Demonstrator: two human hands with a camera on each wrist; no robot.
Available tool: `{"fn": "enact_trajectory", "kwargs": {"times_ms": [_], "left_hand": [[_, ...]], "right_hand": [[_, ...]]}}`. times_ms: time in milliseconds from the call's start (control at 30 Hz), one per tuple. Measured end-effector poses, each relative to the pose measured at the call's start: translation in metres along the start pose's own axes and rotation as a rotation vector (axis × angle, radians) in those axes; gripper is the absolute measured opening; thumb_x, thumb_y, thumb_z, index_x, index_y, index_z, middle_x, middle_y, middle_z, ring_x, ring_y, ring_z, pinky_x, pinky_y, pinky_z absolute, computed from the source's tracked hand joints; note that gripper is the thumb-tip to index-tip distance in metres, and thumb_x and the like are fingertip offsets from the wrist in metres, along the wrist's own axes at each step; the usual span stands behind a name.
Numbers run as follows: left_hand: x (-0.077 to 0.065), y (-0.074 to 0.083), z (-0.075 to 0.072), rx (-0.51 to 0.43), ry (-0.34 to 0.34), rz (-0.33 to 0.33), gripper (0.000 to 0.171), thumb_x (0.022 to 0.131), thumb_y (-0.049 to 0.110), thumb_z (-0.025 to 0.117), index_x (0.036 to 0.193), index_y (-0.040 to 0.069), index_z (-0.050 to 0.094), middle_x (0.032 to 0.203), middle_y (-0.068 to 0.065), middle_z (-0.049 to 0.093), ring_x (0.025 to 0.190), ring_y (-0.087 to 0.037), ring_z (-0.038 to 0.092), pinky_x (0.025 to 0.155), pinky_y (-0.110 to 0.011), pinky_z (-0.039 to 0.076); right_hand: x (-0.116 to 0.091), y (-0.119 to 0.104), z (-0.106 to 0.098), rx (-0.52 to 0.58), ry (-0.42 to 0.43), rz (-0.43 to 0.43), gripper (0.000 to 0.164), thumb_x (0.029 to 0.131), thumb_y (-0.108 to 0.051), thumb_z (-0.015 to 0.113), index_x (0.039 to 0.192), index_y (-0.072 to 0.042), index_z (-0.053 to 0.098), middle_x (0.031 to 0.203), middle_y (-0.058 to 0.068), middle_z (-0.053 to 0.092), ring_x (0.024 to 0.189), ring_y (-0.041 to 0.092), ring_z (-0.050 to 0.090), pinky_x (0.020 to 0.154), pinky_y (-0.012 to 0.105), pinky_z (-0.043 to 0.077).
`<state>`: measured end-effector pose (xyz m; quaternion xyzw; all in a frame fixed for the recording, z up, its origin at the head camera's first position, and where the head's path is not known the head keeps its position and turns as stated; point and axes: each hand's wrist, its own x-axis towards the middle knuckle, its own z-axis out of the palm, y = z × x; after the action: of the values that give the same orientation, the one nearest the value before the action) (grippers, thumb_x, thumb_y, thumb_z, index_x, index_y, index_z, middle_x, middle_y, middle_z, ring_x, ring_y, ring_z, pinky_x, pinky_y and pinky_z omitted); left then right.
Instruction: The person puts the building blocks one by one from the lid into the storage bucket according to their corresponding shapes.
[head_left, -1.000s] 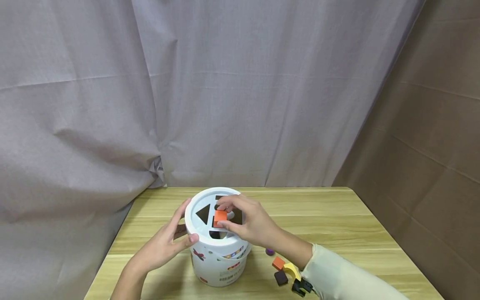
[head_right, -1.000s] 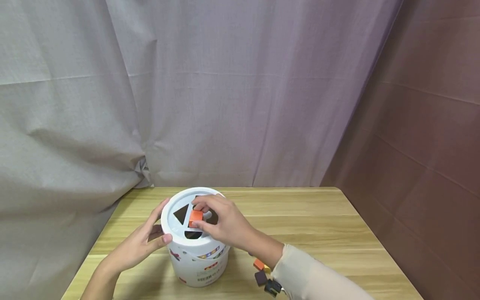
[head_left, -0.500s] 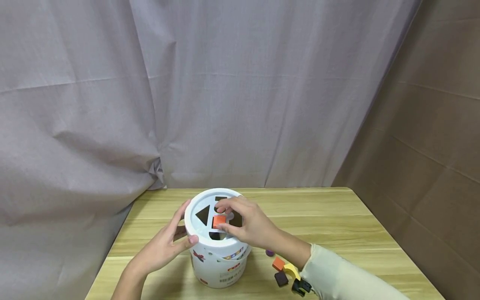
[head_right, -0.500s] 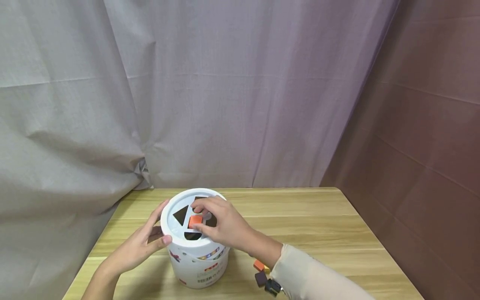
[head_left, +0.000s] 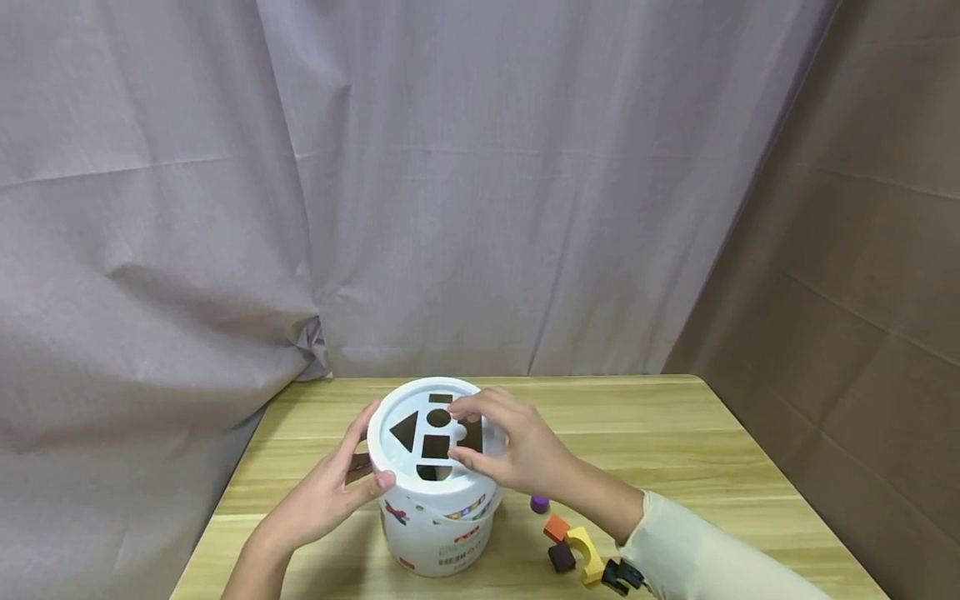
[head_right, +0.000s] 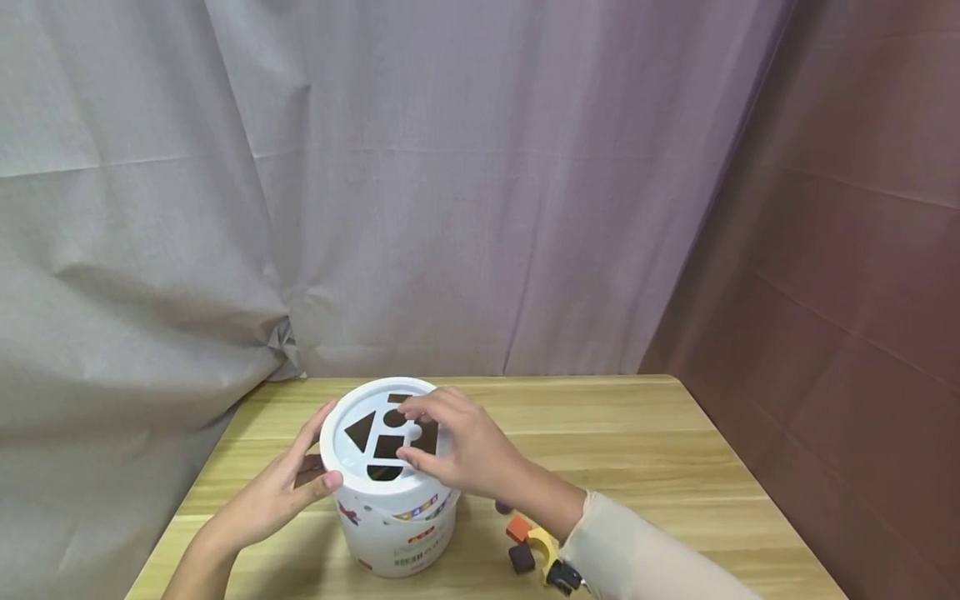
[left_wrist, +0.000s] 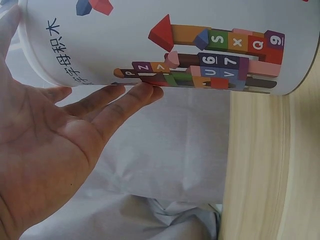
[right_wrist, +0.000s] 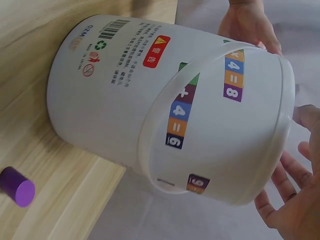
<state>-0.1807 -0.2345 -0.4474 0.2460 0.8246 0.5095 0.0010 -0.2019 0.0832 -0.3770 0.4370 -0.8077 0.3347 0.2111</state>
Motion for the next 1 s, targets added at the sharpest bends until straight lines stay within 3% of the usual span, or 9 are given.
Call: {"fn": "enact_trajectory", "kwargs": {"times_ms": [400, 567, 800, 1000], "left_hand": [[0.000, 0.000, 0.000, 0.036, 0.012, 0.014, 0.103, 0.105, 0.026, 0.078, 0.177, 0.045, 0.007, 0.174, -0.019, 0.041, 0.137, -0.044, 0.068, 0.107, -0.043, 0.062], [-0.001, -0.001, 0.000, 0.035, 0.014, 0.005, 0.103, 0.105, 0.026, 0.078, 0.177, 0.045, 0.007, 0.173, -0.020, 0.041, 0.138, -0.044, 0.067, 0.108, -0.041, 0.062], [-0.001, -0.001, 0.001, 0.027, 0.012, 0.040, 0.102, 0.106, 0.023, 0.077, 0.178, 0.042, 0.007, 0.173, -0.024, 0.041, 0.137, -0.045, 0.068, 0.109, -0.038, 0.062], [-0.001, 0.000, 0.000, 0.026, 0.008, 0.029, 0.102, 0.107, 0.023, 0.076, 0.177, 0.042, 0.005, 0.172, -0.025, 0.041, 0.137, -0.046, 0.067, 0.110, -0.037, 0.061]], "right_hand": [[-0.028, 0.012, -0.022, -0.029, 0.049, 0.063, 0.049, 0.087, -0.017, 0.096, 0.131, -0.015, 0.074, 0.129, 0.001, 0.078, 0.114, 0.020, 0.073, 0.100, 0.037, 0.065], [-0.042, 0.019, -0.029, -0.053, 0.069, 0.071, 0.050, 0.084, -0.012, 0.097, 0.129, -0.011, 0.075, 0.126, 0.001, 0.078, 0.109, 0.020, 0.072, 0.095, 0.036, 0.065], [-0.064, 0.028, -0.035, -0.104, 0.082, 0.102, 0.048, 0.085, -0.015, 0.096, 0.128, -0.020, 0.075, 0.119, -0.007, 0.077, 0.104, 0.017, 0.071, 0.092, 0.033, 0.063], [-0.085, 0.034, -0.039, -0.142, 0.074, 0.153, 0.047, 0.086, -0.016, 0.096, 0.128, -0.022, 0.075, 0.117, -0.012, 0.075, 0.102, 0.017, 0.071, 0.091, 0.032, 0.062]]}}
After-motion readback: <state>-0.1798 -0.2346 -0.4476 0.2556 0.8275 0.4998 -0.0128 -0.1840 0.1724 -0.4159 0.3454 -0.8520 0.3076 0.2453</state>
